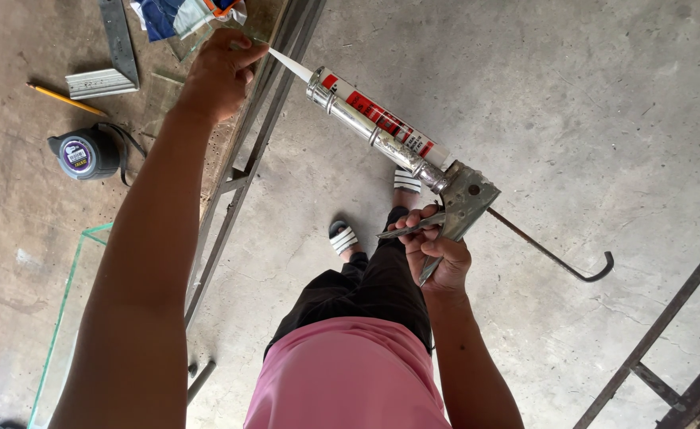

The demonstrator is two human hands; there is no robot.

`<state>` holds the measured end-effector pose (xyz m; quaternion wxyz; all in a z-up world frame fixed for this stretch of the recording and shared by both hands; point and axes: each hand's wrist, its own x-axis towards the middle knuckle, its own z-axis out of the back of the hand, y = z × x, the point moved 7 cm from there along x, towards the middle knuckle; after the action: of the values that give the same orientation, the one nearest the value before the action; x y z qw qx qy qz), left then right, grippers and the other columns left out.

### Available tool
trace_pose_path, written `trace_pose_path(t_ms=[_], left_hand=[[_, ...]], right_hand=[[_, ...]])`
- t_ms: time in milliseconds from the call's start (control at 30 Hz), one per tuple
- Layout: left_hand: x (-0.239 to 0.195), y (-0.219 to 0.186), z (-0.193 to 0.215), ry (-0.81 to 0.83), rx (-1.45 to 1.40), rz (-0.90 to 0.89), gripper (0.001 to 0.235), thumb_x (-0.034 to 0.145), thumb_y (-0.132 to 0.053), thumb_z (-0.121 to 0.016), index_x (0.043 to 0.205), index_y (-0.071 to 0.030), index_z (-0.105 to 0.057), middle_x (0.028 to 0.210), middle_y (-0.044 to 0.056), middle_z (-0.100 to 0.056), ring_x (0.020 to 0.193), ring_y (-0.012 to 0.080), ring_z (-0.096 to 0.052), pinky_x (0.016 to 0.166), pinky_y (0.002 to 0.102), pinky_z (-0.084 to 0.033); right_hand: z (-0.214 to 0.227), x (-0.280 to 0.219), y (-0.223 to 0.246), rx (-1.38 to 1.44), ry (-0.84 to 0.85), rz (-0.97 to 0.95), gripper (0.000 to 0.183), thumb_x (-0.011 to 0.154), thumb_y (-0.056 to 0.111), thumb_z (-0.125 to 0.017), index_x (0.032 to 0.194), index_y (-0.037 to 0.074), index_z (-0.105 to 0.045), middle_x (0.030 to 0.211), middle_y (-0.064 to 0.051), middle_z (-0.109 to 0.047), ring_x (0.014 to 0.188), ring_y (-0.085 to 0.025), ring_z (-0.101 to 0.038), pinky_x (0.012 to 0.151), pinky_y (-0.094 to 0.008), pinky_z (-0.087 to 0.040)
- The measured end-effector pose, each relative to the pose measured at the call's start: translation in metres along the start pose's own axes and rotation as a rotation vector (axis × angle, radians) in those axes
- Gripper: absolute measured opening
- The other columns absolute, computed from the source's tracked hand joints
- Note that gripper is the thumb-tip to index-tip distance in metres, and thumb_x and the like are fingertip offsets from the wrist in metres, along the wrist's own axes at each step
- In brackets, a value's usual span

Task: Assemble a glass structure by aligning glass panels and preparing a sealant gun

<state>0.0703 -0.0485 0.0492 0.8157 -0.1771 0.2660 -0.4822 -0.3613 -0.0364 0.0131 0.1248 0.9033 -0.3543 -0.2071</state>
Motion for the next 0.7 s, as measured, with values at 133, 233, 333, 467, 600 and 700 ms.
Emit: trace_pose_path(t_ms=[133, 233, 333, 467, 600, 700], left_hand=[[0.0015, 0.0031, -0.0007, -0.012, 0.003, -0.035, 0.048, 0.098, 0.008, -0.059, 0.141, -0.012, -0.066, 0.139, 0.0, -0.047, 0.131, 0.0246, -0.044, 0.106, 0.031, -0.039], [-0.0004, -0.0019, 0.0013, -0.003, -0.011, -0.02, 0.047, 0.099, 0.008, -0.059, 0.141, -0.012, -0.066, 0.138, 0.0, -0.046, 0.131, 0.0242, -0.044, 0.108, 0.03, -0.038], [-0.0018, -0.0039, 0.0021, 0.003, -0.02, -0.012, 0.048, 0.098, 0.01, -0.057, 0.141, -0.011, -0.065, 0.139, 0.001, -0.046, 0.131, 0.0251, -0.043, 0.107, 0.03, -0.038], [-0.002, -0.0048, 0.0027, 0.003, -0.017, -0.013, 0.048, 0.099, 0.009, -0.058, 0.141, -0.012, -0.066, 0.138, 0.0, -0.047, 0.13, 0.0245, -0.044, 0.107, 0.032, -0.04], [-0.0008, -0.0013, 0.0013, 0.0, -0.019, -0.013, 0.049, 0.098, 0.01, -0.057, 0.141, -0.013, -0.066, 0.137, 0.0, -0.047, 0.13, 0.0238, -0.043, 0.107, 0.03, -0.039], [-0.0002, -0.0038, 0.0021, -0.011, -0.041, -0.058, 0.049, 0.096, 0.013, -0.058, 0.139, -0.009, -0.066, 0.137, 0.003, -0.046, 0.126, 0.0244, -0.046, 0.106, 0.029, -0.045]], right_hand=[[-0.0015, -0.0005, -0.0002, 0.008, 0.016, 0.013, 0.053, 0.068, -0.001, -0.054, 0.121, 0.006, -0.06, 0.105, -0.013, -0.064, 0.108, -0.028, -0.061, 0.107, -0.052, -0.047], [-0.002, -0.0004, -0.0001, 0.006, 0.012, 0.016, 0.053, 0.067, 0.0, -0.054, 0.12, 0.006, -0.06, 0.104, -0.012, -0.065, 0.107, -0.028, -0.06, 0.106, -0.053, -0.047], [-0.0027, -0.0007, -0.0002, 0.007, 0.017, 0.016, 0.053, 0.067, 0.0, -0.055, 0.12, 0.006, -0.06, 0.104, -0.012, -0.066, 0.107, -0.029, -0.061, 0.106, -0.054, -0.046], [-0.0007, -0.0009, -0.0007, 0.025, 0.011, 0.02, 0.053, 0.068, -0.001, -0.054, 0.12, 0.005, -0.06, 0.105, -0.013, -0.064, 0.108, -0.029, -0.06, 0.107, -0.053, -0.048], [-0.0022, -0.0026, -0.0006, 0.005, 0.015, 0.001, 0.053, 0.068, 0.0, -0.055, 0.12, 0.007, -0.06, 0.105, -0.012, -0.065, 0.107, -0.03, -0.061, 0.107, -0.054, -0.046], [0.0023, -0.0036, -0.0005, 0.007, -0.004, 0.017, 0.055, 0.067, -0.001, -0.054, 0.121, 0.006, -0.06, 0.105, -0.011, -0.066, 0.108, -0.028, -0.06, 0.106, -0.052, -0.048]])
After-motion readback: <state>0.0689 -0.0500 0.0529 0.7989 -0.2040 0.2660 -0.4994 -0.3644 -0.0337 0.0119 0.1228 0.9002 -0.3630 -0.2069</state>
